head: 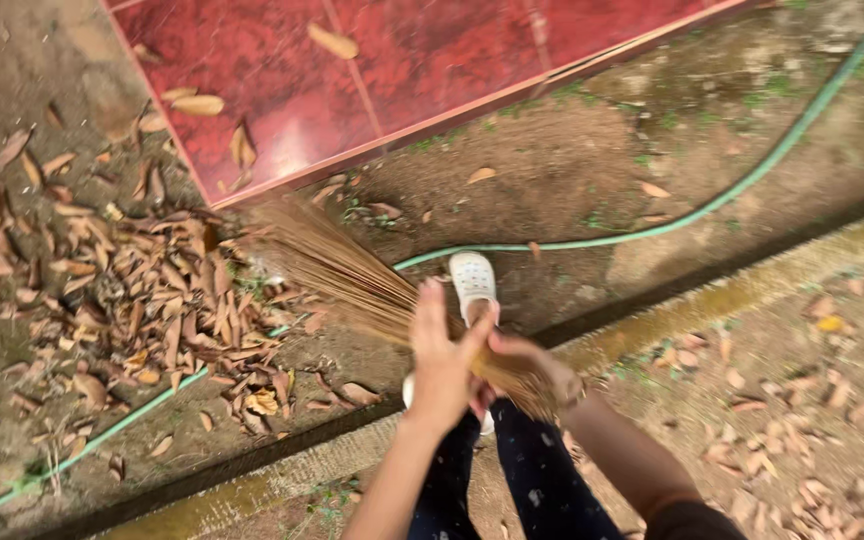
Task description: The person sweeps dry leaves on the ground using a stick broom and picks up small debris by hand.
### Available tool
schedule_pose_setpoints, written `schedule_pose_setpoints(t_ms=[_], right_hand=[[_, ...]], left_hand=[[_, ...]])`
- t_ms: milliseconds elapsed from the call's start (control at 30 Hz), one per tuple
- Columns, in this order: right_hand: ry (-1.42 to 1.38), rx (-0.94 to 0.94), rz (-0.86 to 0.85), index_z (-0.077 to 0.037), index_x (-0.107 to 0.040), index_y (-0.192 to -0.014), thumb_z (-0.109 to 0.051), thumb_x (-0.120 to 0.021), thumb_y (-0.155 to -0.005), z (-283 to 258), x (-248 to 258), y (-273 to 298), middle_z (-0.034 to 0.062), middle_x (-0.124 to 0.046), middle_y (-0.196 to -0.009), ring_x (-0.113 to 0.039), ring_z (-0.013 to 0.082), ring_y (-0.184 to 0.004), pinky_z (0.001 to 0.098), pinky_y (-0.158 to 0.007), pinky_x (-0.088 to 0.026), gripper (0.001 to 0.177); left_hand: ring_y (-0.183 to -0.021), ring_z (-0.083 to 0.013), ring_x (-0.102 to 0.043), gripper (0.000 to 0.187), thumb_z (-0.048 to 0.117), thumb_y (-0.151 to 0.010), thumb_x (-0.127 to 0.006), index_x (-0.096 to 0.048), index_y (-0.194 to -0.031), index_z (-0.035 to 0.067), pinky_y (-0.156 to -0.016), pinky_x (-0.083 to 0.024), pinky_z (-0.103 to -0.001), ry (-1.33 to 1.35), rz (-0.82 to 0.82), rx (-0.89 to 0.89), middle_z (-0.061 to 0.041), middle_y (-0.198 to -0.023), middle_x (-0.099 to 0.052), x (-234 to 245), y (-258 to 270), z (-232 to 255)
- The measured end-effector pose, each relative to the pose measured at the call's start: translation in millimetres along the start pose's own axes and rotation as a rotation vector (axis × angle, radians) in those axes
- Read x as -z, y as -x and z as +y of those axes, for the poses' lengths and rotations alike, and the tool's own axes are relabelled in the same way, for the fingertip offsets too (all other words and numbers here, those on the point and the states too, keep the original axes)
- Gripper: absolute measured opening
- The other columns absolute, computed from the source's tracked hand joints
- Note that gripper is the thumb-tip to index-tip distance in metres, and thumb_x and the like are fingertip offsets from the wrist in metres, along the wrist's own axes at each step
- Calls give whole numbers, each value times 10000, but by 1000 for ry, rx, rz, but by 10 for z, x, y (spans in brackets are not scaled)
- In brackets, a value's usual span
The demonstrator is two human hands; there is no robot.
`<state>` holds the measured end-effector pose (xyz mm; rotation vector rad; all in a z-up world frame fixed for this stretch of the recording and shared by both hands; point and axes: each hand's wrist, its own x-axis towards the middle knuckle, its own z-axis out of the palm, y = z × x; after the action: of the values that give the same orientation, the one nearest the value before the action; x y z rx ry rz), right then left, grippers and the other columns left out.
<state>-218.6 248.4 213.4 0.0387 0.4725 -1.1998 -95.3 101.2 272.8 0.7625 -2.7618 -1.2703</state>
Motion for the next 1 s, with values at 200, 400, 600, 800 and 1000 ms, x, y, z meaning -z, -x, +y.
schedule_pose_setpoints(t_ms=[200, 400, 600, 800, 1000], right_hand=[[-108, -127, 874, -37, -495, -1357, -120, -687, -779, 550, -331, 1492, 147, -696, -1007, -730, 257, -801, 463, -636, -671, 615], [497, -188, 1449, 78, -505, -1255, -97, -696, -845, 732, 977, 2443, 224, -640, -894, -665, 304, -690, 370, -527, -577, 485], [843, -504, 1339, 0, -573, -1201, -91, -703, -827, 982, 2161, 1139, 171, -660, -838, -642, 235, -649, 354, -533, -558, 406], [882, -503, 722, -78, -580, -1360, -151, -726, -827, 1505, 884, -25, 154, -692, -903, -640, 192, -688, 324, -586, -559, 557], [690, -91, 867, 57, -697, -1069, -73, -679, -915, 684, 719, 1736, 137, -729, -739, -726, 171, -600, 306, -547, -623, 202]], left_hand=[[-1561, -418, 130, 1375, 256, -651, -947, 26, -1622, 225, -1253, -18, -613, -11, -830, 220, -192, -1669, 208, -164, 139, 1173], [-1542, -421, -85, 1108, 339, -813, -818, -68, -1616, 200, -1183, -179, -616, 224, -588, 452, -184, -1696, 33, -836, 676, 963], [-1446, -455, -328, 795, 284, -876, -751, -338, -1516, 57, -1176, -331, -468, 167, -384, 672, -280, -1560, -313, -1595, 1602, -57], [-1235, -380, -621, 555, 298, -930, -609, -491, -1418, 62, -979, -560, -451, 78, -258, 916, -190, -1461, -522, -1967, 1977, -559], [-1084, -365, -690, 448, 236, -889, -651, -615, -1323, 130, -943, -532, -504, -29, -73, 927, -171, -1303, -639, -1866, 2140, -635]])
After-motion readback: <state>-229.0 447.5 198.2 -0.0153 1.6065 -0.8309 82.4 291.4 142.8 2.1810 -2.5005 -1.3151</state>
